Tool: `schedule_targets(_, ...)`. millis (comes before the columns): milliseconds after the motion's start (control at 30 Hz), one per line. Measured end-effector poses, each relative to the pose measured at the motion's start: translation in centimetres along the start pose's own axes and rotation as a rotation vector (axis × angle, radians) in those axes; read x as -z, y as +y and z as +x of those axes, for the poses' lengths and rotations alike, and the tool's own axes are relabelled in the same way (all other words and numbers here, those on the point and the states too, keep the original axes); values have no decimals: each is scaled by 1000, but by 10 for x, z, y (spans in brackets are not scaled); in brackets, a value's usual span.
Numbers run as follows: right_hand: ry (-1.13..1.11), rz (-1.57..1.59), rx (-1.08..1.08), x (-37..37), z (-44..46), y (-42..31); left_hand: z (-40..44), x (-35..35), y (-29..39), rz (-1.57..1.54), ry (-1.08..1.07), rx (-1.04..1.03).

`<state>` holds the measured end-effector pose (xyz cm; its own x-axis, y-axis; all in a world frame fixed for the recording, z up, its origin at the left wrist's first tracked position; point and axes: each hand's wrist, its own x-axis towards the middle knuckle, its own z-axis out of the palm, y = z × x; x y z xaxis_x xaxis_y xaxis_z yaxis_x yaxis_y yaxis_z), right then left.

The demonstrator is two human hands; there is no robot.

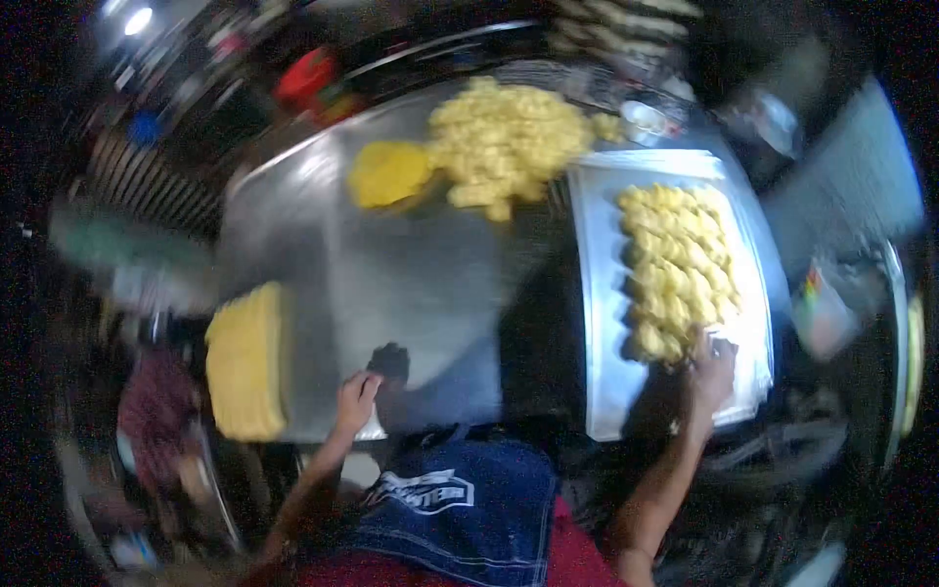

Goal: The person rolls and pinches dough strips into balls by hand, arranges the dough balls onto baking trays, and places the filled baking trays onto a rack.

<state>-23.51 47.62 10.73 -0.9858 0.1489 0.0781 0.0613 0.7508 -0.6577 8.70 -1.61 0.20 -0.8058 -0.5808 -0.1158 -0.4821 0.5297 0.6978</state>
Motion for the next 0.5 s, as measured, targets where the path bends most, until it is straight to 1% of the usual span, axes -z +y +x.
schedule_targets(67, 78, -59, 147, -7, 9, 29, -9, 34, -25, 48, 150, 10)
schedule_targets(100, 150, -66, 260, -9, 20, 45, -15, 50, -43, 65, 236, 6)
schedule_targets(167, 323, 12, 525, -26, 38, 48, -31, 93, -87, 97, 352, 98)
schedule_targets(200, 261, 402, 284, -36, 18, 1, -37, 107, -110, 131, 372, 121)
schedule_targets(233, 244, 396, 332, -64, 16, -18, -44, 118, -133, 97, 399, 149)
schedule_targets(267, 28, 897, 152, -106, 10, -32, -52, 126, -154, 99, 398, 123)
schedule_targets(300, -121, 535, 350, -128, -15, -80, -56, 131, -165, 94, 397, 97)
schedule_targets(333, -193, 136, 615, -151, -40, -128, -59, 129, -176, 43, 418, 123)
schedule_targets(367, -212, -132, 883, -173, -65, -177, -60, 137, -170, 87, 414, 62)
schedule_targets(400, -407, 9, 829, -205, -109, -223, -61, 140, -161, 133, 408, 6)
schedule_targets(433, -646, 245, 633, -238, -161, -271, -59, 140, -162, 168, 444, -36)
schedule_targets(467, -844, 386, 503, -267, -207, -315, -59, 142, -165, 187, 357, 56)
schedule_targets(500, -1007, 453, 445, -294, -242, -354, -61, 147, -163, 138, 341, 71)
